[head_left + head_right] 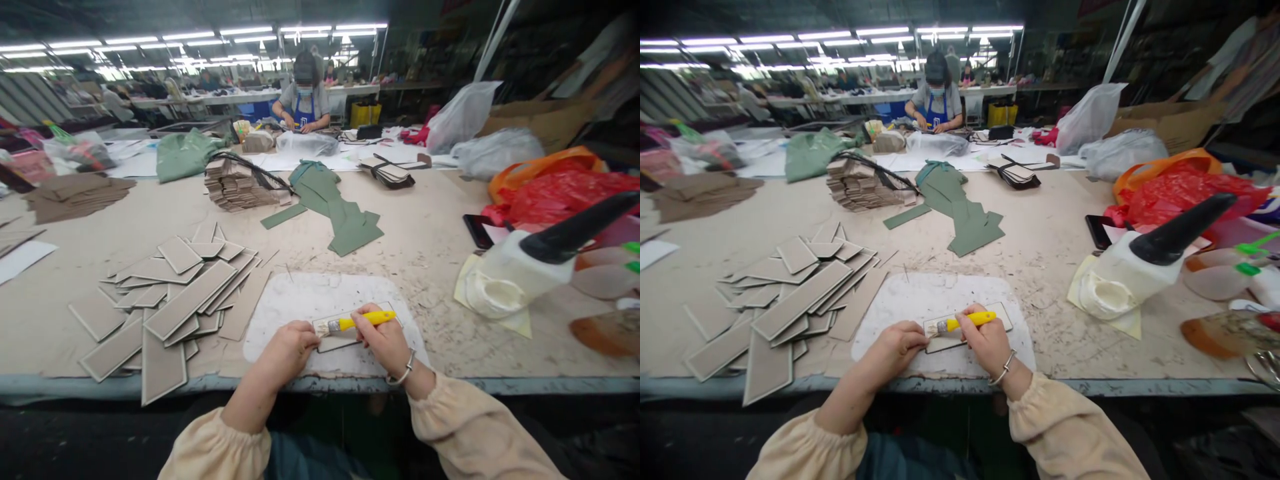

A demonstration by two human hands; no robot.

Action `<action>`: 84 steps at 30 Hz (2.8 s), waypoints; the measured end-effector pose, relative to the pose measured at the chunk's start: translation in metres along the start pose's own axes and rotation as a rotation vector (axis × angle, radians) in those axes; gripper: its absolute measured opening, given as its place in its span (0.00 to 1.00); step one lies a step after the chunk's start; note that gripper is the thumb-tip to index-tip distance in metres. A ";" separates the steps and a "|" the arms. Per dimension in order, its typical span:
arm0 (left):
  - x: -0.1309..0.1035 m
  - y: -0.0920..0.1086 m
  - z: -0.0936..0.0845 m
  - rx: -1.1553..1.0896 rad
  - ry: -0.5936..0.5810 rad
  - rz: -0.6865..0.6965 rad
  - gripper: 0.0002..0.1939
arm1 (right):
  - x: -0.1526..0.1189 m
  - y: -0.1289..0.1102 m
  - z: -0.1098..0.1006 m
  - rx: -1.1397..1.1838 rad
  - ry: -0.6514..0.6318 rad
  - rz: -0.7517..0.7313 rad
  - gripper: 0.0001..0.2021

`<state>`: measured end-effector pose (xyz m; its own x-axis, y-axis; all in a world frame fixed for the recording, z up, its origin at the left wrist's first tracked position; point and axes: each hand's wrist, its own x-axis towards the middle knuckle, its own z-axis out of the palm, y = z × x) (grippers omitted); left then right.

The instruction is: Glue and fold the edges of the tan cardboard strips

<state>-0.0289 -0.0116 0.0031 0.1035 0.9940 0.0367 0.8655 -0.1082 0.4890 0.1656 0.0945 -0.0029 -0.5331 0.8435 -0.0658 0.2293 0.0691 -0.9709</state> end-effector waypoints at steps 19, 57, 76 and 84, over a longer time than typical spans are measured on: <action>0.004 0.007 -0.004 0.020 -0.027 -0.082 0.13 | -0.004 0.001 -0.092 -0.506 0.325 -0.117 0.15; 0.007 0.003 -0.001 -0.049 -0.050 -0.114 0.12 | -0.017 0.001 -0.124 -0.347 0.346 0.040 0.17; 0.007 -0.005 0.006 -0.127 -0.079 -0.199 0.11 | -0.011 -0.005 -0.075 -0.065 0.240 0.016 0.18; 0.007 -0.004 0.002 -0.175 -0.020 -0.248 0.06 | -0.013 -0.005 -0.030 0.055 0.029 0.041 0.18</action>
<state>-0.0304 -0.0045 -0.0004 -0.0892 0.9890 -0.1183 0.7683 0.1439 0.6237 0.1954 0.0992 0.0093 -0.5004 0.8600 -0.1002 0.2054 0.0055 -0.9787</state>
